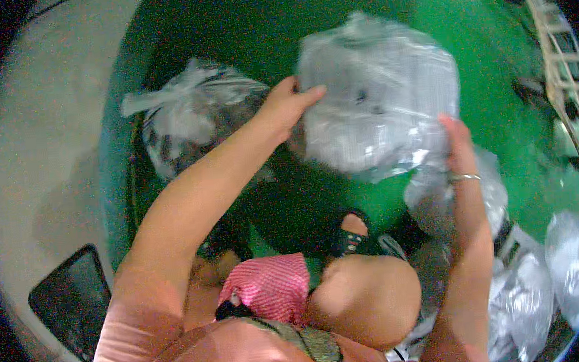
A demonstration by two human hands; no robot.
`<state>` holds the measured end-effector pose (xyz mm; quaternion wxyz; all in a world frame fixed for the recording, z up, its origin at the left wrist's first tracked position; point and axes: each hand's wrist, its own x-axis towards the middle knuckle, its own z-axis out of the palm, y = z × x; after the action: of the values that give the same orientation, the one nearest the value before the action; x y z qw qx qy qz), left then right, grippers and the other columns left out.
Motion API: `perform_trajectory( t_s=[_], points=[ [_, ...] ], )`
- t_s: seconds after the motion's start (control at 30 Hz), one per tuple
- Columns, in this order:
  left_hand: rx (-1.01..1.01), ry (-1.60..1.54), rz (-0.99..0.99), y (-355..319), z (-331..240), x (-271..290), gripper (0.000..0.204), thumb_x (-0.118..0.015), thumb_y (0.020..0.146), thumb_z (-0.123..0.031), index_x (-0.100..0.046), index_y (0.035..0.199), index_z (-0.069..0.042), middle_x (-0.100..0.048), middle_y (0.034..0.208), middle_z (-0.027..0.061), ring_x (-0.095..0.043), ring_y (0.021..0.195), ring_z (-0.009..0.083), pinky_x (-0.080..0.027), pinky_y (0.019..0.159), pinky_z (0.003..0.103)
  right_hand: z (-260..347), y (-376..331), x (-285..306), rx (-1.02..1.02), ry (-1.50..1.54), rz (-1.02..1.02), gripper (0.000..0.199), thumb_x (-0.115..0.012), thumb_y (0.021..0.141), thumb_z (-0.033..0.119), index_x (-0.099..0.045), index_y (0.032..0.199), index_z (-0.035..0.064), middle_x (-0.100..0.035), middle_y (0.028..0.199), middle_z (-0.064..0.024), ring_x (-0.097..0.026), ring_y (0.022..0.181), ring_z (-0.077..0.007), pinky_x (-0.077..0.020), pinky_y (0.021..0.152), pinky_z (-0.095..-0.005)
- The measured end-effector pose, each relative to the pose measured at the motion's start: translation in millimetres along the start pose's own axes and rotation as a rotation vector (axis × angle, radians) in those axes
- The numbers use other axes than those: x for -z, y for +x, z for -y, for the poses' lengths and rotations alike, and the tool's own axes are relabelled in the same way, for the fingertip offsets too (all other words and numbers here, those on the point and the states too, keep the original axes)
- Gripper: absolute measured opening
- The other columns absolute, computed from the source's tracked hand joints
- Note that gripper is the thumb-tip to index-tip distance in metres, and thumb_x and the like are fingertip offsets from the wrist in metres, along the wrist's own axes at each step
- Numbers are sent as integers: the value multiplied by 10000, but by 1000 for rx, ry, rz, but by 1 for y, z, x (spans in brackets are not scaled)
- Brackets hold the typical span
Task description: The person picks up bags containing insoles from the floor, then stands at a workstation and places the insoles into a series of shoes arranged on a conveyor belt.
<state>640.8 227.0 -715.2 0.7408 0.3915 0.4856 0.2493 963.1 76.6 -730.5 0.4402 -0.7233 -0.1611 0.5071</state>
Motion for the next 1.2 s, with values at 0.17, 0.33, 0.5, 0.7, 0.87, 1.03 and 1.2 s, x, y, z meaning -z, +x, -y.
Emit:
perform_trajectory(
  t_s=[0.17, 0.33, 0.5, 0.7, 0.87, 1.03, 1.2],
  points=[
    [-198, 638, -104, 5, -41, 34, 555, -682, 658, -276, -508, 1109, -2, -517, 1101, 177, -492, 1020, 289, -406, 848, 363, 18, 27, -33, 75, 168, 18, 411, -555, 802, 335, -527, 1067, 23, -579, 998, -51, -565, 903, -199, -457, 769, -311],
    [-540, 1707, -589, -43, -83, 167, 661, -690, 634, -395, -479, 1154, -45, -464, 1188, 146, -377, 1150, 310, -334, 920, 430, 15, 16, -70, 12, -187, 29, 518, -522, 813, 443, -444, 1157, 63, -530, 1088, -54, -507, 968, -144, -409, 797, -325],
    [79, 1452, -293, -66, -51, 258, 582, -633, 717, -380, -484, 1150, -21, -515, 1130, 151, -480, 1039, 287, -356, 896, 374, -19, 47, -53, 132, -171, -22, 478, -519, 828, 388, -427, 1188, 86, -484, 1156, -54, -473, 1014, -170, -376, 846, -344],
    [30, 67, 16, -89, -84, 206, 267, -551, 798, -216, -561, 1004, -46, -571, 896, 10, -520, 824, 113, -410, 756, 272, 47, -45, -128, 1215, -1172, -385, 570, -604, 738, 231, -385, 1218, 15, -373, 1257, -200, -356, 1148, -336, -286, 959, -402],
    [22, 587, 265, -132, -96, 116, 166, -532, 829, -186, -583, 918, -56, -565, 804, -10, -492, 744, 71, -411, 700, 241, 68, -132, -267, 957, -726, 490, 811, -740, 573, 257, -346, 1251, 50, -418, 1195, -170, -388, 1123, -322, -295, 953, -396],
    [29, 580, 327, -126, -82, 129, 217, -497, 860, -230, -572, 944, -45, -584, 809, -6, -529, 774, 87, -423, 738, 240, 64, -105, -308, 547, -825, 695, 538, -679, 684, 215, -445, 1137, 41, -523, 1068, -74, -470, 1024, -228, -361, 869, -367],
    [-12, 174, -613, -107, -44, 229, 410, -513, 815, -370, -524, 1093, -69, -529, 1113, 64, -453, 1067, 182, -326, 917, 332, 38, -78, -268, -264, 205, 536, 185, -557, 764, 122, -563, 926, 32, -599, 871, -58, -549, 845, -203, -432, 753, -341]
  ],
)
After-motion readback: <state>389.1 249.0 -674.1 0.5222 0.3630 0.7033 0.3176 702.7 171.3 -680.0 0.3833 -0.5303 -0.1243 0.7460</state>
